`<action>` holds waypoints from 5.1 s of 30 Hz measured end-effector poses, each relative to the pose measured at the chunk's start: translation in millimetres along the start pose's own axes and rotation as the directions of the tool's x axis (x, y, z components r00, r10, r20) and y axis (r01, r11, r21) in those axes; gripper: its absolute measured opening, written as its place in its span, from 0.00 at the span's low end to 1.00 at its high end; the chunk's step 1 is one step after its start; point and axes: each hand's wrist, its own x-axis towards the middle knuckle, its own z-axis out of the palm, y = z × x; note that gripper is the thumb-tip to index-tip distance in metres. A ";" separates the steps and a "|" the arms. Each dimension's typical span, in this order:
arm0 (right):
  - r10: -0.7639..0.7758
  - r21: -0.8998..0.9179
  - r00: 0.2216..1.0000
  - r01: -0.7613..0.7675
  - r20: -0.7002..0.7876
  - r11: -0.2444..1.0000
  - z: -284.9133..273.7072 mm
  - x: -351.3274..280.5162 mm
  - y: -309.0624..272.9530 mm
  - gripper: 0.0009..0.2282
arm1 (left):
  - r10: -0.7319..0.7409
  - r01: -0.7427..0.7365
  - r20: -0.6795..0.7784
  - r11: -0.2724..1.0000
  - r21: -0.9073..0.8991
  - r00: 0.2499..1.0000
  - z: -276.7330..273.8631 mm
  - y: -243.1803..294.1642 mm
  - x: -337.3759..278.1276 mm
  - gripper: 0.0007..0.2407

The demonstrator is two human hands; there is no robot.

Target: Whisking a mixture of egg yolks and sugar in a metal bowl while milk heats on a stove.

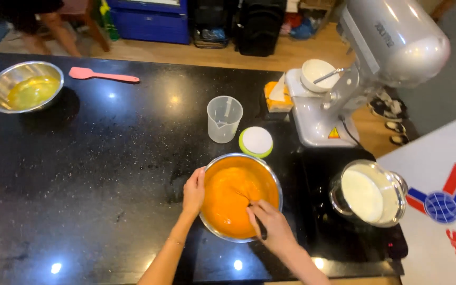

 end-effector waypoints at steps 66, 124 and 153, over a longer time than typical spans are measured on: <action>0.516 0.930 0.805 0.111 -0.291 0.350 22.7 103.2 164.2 0.24 | -0.176 0.166 -0.082 0.979 -0.118 0.981 40.0 -81.2 9.8 0.15; 0.467 0.815 0.747 0.170 -0.473 0.554 98.5 74.3 144.8 0.17 | 0.421 -0.406 -0.003 0.877 0.258 0.907 -5.5 67.5 -33.8 0.18; 0.426 -0.078 0.902 -0.431 -0.070 0.899 20.2 49.7 169.6 0.09 | 0.051 -0.201 -0.309 0.856 -0.477 0.950 24.3 116.0 41.8 0.26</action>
